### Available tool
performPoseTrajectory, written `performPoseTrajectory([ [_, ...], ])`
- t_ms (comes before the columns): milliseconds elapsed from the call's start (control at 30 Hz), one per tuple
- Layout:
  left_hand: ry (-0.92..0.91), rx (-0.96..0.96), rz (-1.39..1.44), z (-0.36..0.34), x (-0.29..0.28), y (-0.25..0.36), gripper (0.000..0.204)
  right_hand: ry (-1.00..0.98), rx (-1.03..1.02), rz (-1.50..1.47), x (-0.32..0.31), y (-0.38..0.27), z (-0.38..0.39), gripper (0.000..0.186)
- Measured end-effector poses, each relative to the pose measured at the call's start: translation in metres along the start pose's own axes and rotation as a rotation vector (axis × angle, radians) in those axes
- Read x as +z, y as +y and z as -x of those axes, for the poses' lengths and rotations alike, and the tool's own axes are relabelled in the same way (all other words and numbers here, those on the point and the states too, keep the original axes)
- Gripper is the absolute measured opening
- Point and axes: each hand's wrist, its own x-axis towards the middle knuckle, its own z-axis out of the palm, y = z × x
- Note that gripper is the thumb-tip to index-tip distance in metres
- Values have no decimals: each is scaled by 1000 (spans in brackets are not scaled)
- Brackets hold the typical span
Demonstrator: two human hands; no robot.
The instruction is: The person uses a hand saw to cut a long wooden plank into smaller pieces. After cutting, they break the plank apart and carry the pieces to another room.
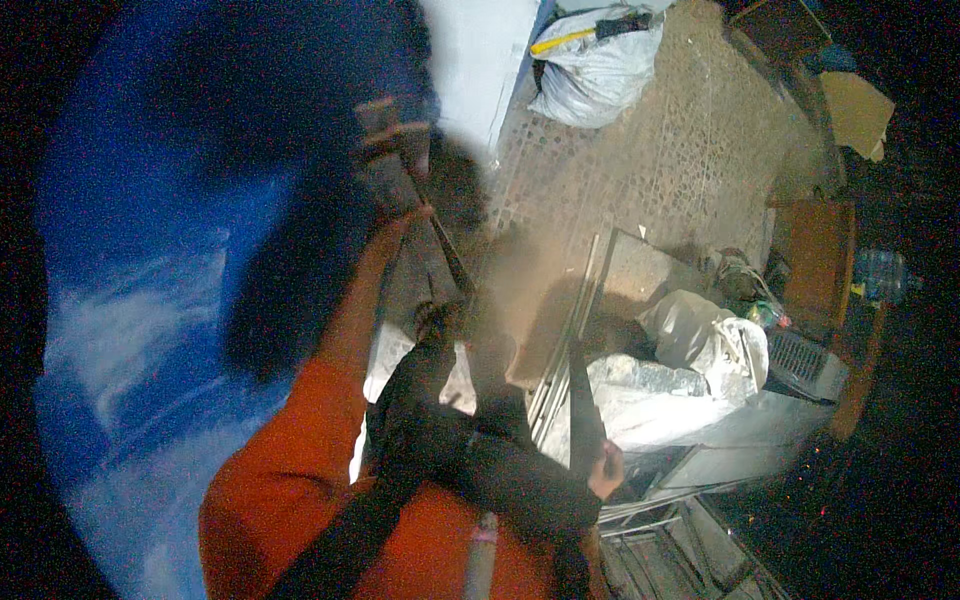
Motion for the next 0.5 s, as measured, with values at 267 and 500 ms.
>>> performPoseTrajectory([
  [267,99,175,347,268,-59,24,53,-199,-219,49,40,-106,-73,61],
  [500,446,406,408,431,-60,42,32,-963,-376,282,92,-136,-40,55],
])
